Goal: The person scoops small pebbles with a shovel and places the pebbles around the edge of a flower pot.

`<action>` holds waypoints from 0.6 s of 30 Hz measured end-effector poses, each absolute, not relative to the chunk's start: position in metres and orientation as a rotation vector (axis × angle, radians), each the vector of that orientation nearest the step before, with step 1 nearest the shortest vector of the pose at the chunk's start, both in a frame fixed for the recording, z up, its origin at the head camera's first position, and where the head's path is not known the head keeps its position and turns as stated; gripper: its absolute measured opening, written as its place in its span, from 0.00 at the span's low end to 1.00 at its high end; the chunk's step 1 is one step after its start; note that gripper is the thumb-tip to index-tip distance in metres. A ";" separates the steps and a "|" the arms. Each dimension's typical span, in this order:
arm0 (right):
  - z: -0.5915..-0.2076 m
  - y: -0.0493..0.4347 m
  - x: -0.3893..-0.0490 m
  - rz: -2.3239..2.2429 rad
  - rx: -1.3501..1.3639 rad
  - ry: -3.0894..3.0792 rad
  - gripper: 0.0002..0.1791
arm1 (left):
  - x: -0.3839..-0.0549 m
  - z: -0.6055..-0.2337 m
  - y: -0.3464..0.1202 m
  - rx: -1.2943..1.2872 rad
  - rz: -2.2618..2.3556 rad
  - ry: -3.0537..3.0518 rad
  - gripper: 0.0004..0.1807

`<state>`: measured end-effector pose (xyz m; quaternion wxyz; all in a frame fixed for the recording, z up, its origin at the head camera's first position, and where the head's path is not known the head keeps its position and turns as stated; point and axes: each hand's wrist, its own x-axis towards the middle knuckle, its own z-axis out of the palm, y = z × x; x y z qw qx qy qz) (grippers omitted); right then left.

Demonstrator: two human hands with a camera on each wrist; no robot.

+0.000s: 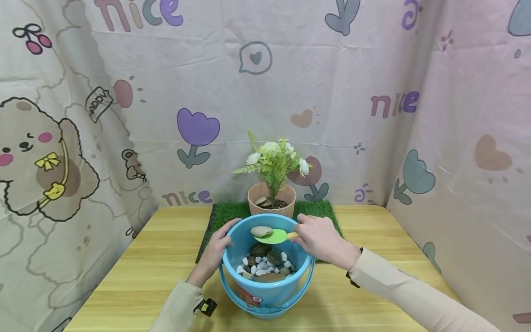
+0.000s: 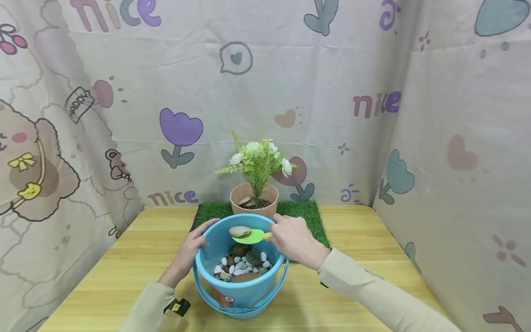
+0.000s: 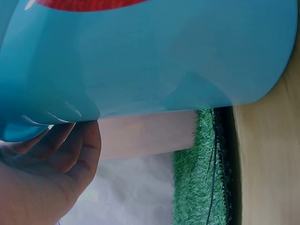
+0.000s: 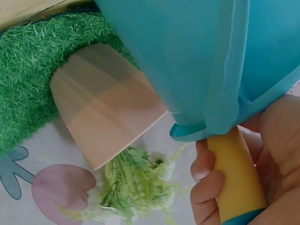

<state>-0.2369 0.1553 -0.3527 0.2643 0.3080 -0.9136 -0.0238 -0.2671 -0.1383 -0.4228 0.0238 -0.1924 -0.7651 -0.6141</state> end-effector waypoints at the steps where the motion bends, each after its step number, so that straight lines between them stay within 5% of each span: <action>1: -0.353 0.156 -0.237 -0.039 0.830 -2.478 0.10 | -0.267 -0.423 -0.138 -0.596 -1.901 -2.368 0.35; 18: -0.357 0.160 -0.235 0.068 0.819 -2.456 0.09 | -0.268 -0.422 -0.139 -0.610 -1.904 -2.381 0.34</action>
